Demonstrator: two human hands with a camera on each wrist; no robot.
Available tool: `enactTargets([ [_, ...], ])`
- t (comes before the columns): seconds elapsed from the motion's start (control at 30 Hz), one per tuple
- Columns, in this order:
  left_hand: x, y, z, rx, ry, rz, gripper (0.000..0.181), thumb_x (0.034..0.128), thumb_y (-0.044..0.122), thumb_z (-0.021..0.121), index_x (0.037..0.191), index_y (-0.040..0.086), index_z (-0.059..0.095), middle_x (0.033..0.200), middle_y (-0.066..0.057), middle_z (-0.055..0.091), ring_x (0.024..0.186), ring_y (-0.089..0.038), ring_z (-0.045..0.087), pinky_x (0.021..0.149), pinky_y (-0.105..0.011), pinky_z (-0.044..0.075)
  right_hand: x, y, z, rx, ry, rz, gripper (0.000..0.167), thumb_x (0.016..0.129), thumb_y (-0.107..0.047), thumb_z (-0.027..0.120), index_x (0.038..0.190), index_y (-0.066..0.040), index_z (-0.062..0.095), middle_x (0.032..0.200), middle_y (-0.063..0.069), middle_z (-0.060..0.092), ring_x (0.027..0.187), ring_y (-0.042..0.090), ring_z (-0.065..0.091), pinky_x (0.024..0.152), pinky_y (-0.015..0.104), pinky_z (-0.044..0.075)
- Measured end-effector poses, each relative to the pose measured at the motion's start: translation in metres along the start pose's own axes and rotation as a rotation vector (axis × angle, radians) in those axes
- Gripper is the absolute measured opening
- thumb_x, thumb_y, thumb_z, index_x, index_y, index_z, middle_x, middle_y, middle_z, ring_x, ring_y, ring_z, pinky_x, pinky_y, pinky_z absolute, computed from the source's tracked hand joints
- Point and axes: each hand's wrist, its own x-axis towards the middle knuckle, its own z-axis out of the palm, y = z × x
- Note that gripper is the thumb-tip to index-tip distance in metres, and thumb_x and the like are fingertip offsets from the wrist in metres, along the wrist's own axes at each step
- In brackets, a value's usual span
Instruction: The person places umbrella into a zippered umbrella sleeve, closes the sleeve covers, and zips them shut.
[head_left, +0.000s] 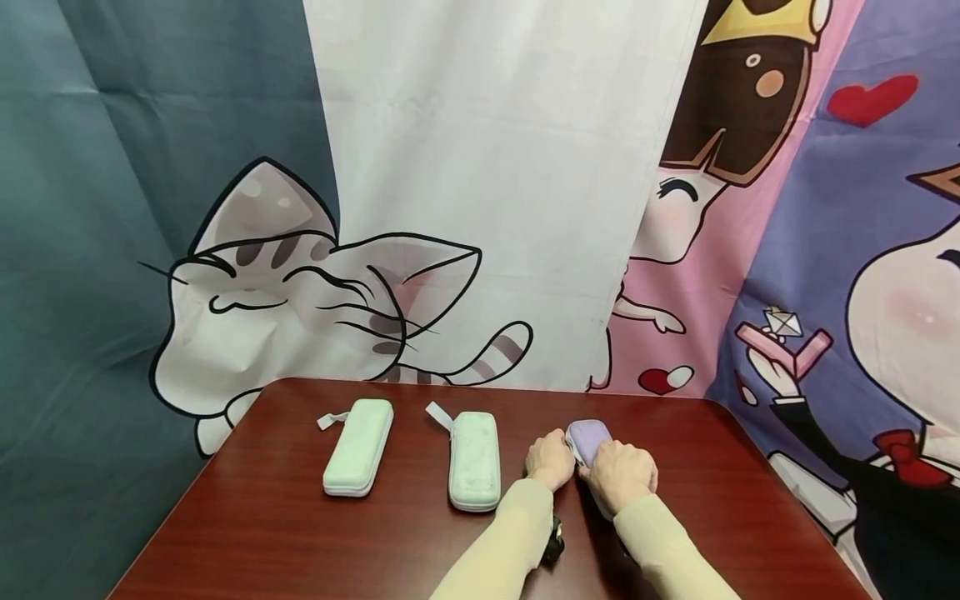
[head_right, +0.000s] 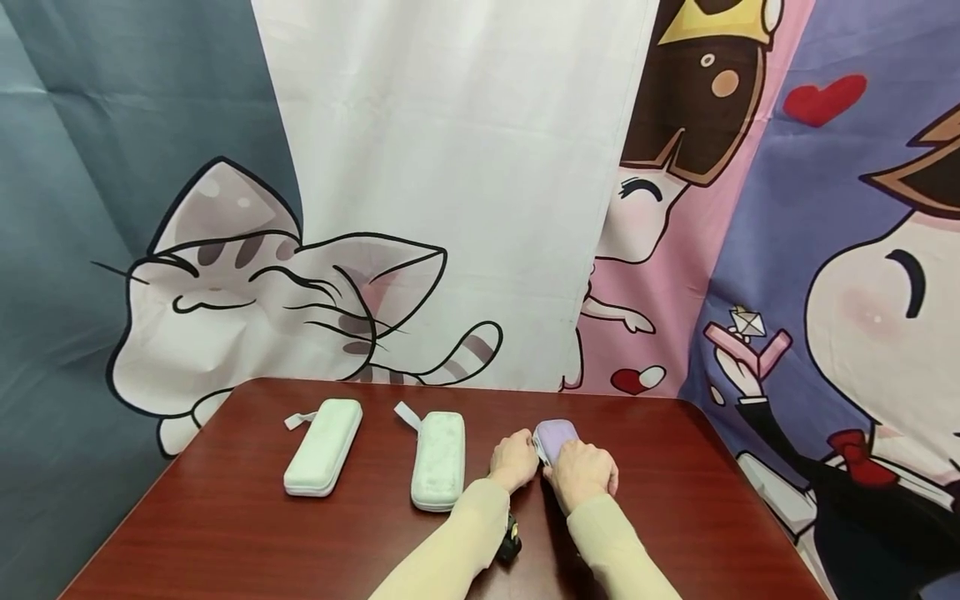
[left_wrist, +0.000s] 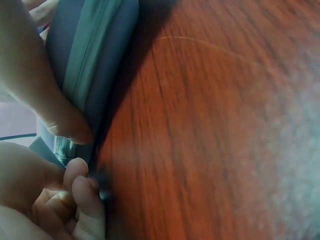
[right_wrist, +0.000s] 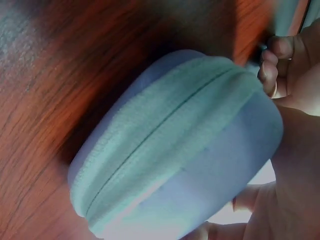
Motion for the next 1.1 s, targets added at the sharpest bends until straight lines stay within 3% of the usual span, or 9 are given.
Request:
enactTargets([
  [0.27, 0.003, 0.002, -0.001, 0.061, 0.035, -0.009, 0.017, 0.0888, 0.013, 0.061, 0.073, 0.016, 0.057, 0.077, -0.008, 0.067, 0.077, -0.032, 0.067, 0.064, -0.042, 0.050, 0.004, -0.005, 0.004, -0.002, 0.014, 0.015, 0.061, 0.074, -0.056, 0.075, 0.068, 0.002, 0.060, 0.060, 0.017, 0.057, 0.042, 0.030, 0.046, 0.033, 0.047, 0.038],
  [0.4, 0.005, 0.002, 0.000, 0.043, 0.028, -0.023, 0.013, 0.0884, 0.014, 0.061, 0.076, 0.015, 0.059, 0.079, -0.009, 0.067, 0.078, -0.033, 0.067, 0.065, -0.043, 0.050, 0.003, -0.006, 0.006, 0.000, 0.037, 0.015, 0.061, 0.074, -0.057, 0.074, 0.067, 0.002, 0.059, 0.059, 0.017, 0.057, 0.041, 0.031, 0.046, 0.033, 0.047, 0.037],
  [0.5, 0.005, 0.001, 0.003, 0.004, 0.003, -0.045, 0.005, 0.0852, 0.016, 0.064, 0.082, 0.013, 0.062, 0.082, -0.010, 0.067, 0.081, -0.033, 0.066, 0.067, -0.043, 0.050, 0.002, -0.006, 0.007, 0.015, 0.039, 0.016, 0.062, 0.076, -0.056, 0.073, 0.068, 0.003, 0.057, 0.059, 0.017, 0.056, 0.040, 0.031, 0.045, 0.033, 0.047, 0.036],
  [0.63, 0.005, 0.001, 0.005, -0.035, -0.059, -0.072, 0.015, 0.0786, 0.019, 0.069, 0.090, 0.012, 0.065, 0.087, -0.011, 0.068, 0.084, -0.033, 0.065, 0.069, -0.044, 0.049, 0.001, -0.004, 0.007, 0.058, 0.018, 0.045, 0.061, 0.079, -0.054, 0.071, 0.073, 0.005, 0.057, 0.062, 0.019, 0.057, 0.041, 0.032, 0.046, 0.033, 0.048, 0.035],
  [0.73, 0.004, 0.003, 0.004, -0.049, -0.095, -0.081, 0.014, 0.0794, 0.019, 0.066, 0.092, 0.012, 0.065, 0.081, -0.009, 0.066, 0.077, -0.030, 0.064, 0.066, -0.043, 0.048, 0.000, -0.001, 0.006, 0.098, -0.007, 0.070, 0.063, 0.081, -0.056, 0.067, 0.080, 0.007, 0.056, 0.066, 0.023, 0.059, 0.044, 0.034, 0.048, 0.034, 0.049, 0.035],
  [0.93, 0.001, 0.003, 0.001, -0.244, -0.188, -0.104, 0.011, 0.0884, 0.015, 0.054, 0.094, 0.009, 0.062, 0.055, -0.002, 0.061, 0.042, -0.016, 0.054, 0.046, -0.030, 0.045, -0.001, 0.015, -0.006, 0.179, -0.071, 0.080, 0.067, 0.085, -0.056, 0.062, 0.093, 0.011, 0.057, 0.082, 0.029, 0.063, 0.065, 0.044, 0.061, 0.048, 0.055, 0.044],
  [1.1, -0.006, -0.001, -0.004, -0.379, -0.260, -0.098, 0.017, 0.0935, 0.012, 0.054, 0.109, 0.005, 0.056, 0.060, -0.004, 0.062, 0.041, -0.015, 0.054, 0.039, -0.028, 0.045, -0.004, 0.032, -0.020, 0.226, -0.119, 0.074, 0.062, 0.090, -0.050, 0.058, 0.108, 0.010, 0.058, 0.092, 0.031, 0.062, 0.079, 0.049, 0.061, 0.063, 0.060, 0.046],
])
